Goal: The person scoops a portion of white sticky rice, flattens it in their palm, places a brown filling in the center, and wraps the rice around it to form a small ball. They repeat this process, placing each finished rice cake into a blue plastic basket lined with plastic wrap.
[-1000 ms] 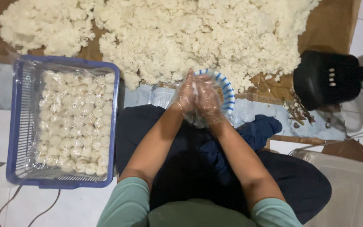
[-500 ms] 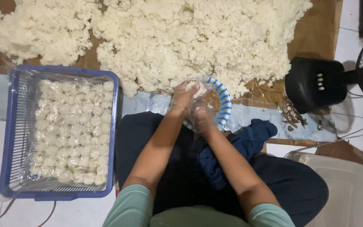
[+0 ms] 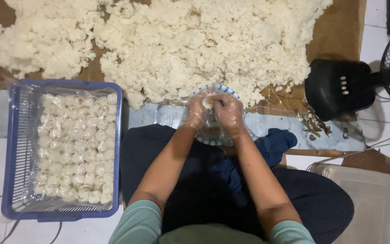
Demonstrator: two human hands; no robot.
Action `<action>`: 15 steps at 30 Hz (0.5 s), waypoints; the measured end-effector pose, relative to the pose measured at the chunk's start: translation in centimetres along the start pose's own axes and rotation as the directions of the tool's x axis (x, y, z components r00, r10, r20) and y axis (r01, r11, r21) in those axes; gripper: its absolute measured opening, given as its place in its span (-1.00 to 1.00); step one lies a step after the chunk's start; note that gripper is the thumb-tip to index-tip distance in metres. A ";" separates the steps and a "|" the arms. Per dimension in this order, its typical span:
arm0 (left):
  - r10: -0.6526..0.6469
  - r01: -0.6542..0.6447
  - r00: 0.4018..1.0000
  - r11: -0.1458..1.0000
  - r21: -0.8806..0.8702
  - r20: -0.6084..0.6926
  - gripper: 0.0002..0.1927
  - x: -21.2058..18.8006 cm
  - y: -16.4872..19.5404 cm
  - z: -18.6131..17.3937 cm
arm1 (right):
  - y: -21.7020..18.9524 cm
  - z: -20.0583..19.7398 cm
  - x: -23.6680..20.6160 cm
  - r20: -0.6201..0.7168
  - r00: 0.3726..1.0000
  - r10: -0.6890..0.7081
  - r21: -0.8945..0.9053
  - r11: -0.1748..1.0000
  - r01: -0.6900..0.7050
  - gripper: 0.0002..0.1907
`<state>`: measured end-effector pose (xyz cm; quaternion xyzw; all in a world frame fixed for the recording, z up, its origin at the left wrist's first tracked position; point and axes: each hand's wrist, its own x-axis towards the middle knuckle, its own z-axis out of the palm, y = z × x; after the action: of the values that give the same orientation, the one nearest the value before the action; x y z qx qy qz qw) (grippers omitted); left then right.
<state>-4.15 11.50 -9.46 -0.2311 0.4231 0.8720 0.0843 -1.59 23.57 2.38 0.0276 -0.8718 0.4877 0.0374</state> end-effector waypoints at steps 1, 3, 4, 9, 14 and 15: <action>0.043 -0.043 0.997 0.999 -0.012 0.056 -0.65 -0.2 0.0 -0.1 | -0.3 0.1 0.1 0.013 1.000 -0.005 0.036 0.999 0.005 -0.87; 0.129 -0.138 0.981 0.989 0.049 0.145 -0.68 -0.4 0.2 -0.1 | -0.5 0.5 0.6 0.046 0.997 0.061 -0.082 0.995 -0.057 -0.88; 0.168 -0.191 0.970 0.974 0.122 0.178 -0.68 -0.4 0.3 -0.2 | -0.5 0.5 0.9 0.063 0.993 0.095 -0.143 0.986 -0.085 -0.84; 0.321 -0.347 0.938 0.861 0.373 0.132 -0.59 -1.2 1.7 0.2 | -0.2 -1.0 1.4 0.069 0.988 0.139 -0.006 0.990 -0.139 -0.85; 0.050 -0.049 0.999 0.969 0.241 0.003 -0.77 -2.4 2.7 0.9 | 0.0 -2.0 -0.1 0.122 0.988 0.096 -0.075 0.993 -0.087 -0.71; 0.026 -0.027 1.000 0.977 0.213 0.008 -0.79 -2.3 2.4 1.0 | 0.0 -1.4 -0.5 0.111 0.989 0.100 0.026 0.994 -0.103 -0.62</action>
<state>-3.26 10.84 -6.15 -0.2127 0.5167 0.8235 0.0981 -0.99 24.72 3.06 0.0106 -0.8651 0.5003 -0.0357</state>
